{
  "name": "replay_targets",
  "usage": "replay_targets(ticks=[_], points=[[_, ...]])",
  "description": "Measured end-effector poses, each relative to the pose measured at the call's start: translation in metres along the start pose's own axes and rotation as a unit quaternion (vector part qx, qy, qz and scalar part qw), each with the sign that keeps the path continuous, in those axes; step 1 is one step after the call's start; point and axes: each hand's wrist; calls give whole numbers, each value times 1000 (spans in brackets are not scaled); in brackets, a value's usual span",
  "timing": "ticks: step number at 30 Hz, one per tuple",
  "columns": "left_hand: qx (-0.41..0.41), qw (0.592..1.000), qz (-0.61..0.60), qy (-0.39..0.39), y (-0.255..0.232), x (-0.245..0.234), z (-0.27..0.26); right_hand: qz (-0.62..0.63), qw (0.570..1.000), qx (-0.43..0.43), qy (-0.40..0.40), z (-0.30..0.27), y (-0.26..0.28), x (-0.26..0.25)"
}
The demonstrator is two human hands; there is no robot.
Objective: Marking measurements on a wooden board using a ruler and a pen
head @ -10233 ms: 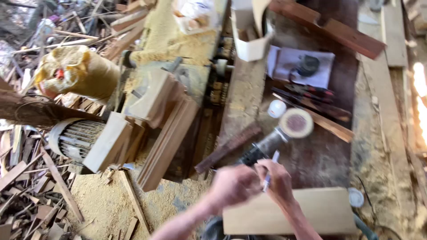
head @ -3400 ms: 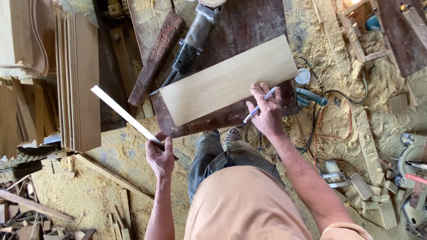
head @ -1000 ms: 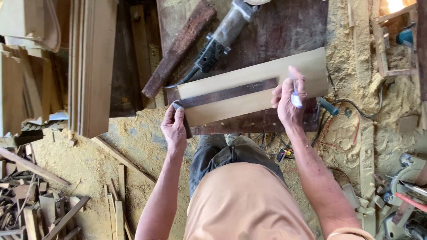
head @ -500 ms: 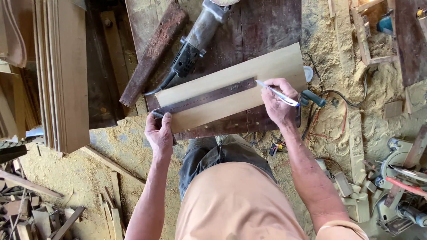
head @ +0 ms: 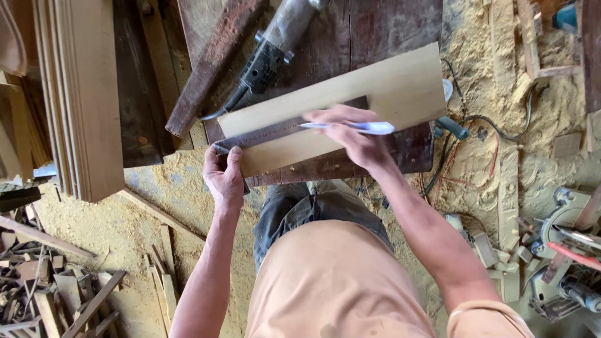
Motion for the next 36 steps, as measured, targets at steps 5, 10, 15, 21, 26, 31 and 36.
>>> replay_targets(ticks=[5,10,15,21,26,31,36], points=[[8,1000,-19,15,-1,-1,-1,191,979,74,-16,0,-39,17],[7,1000,-9,13,6,-3,2,92,970,162,-154,-1,-21,-35],[11,1000,-9,21,6,-4,2,-71,987,124,-79,-2,-16,-45],[18,1000,-4,21,5,-5,1,-97,994,0,42,-17,-27,-34],[16,1000,-5,22,9,-4,3,-131,988,-39,75,-22,-39,-37],[11,1000,-2,25,7,-5,4,-137,986,-48,78,-23,-36,-35],[7,999,-9,30,9,-4,3,-164,982,-47,78,-25,-32,-30]])
Point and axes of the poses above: each hand's wrist, its own z-axis towards the middle knuckle, its own x-axis out of the palm, y = z × x, and after that the axes turned 11 degrees about -x, right-handed
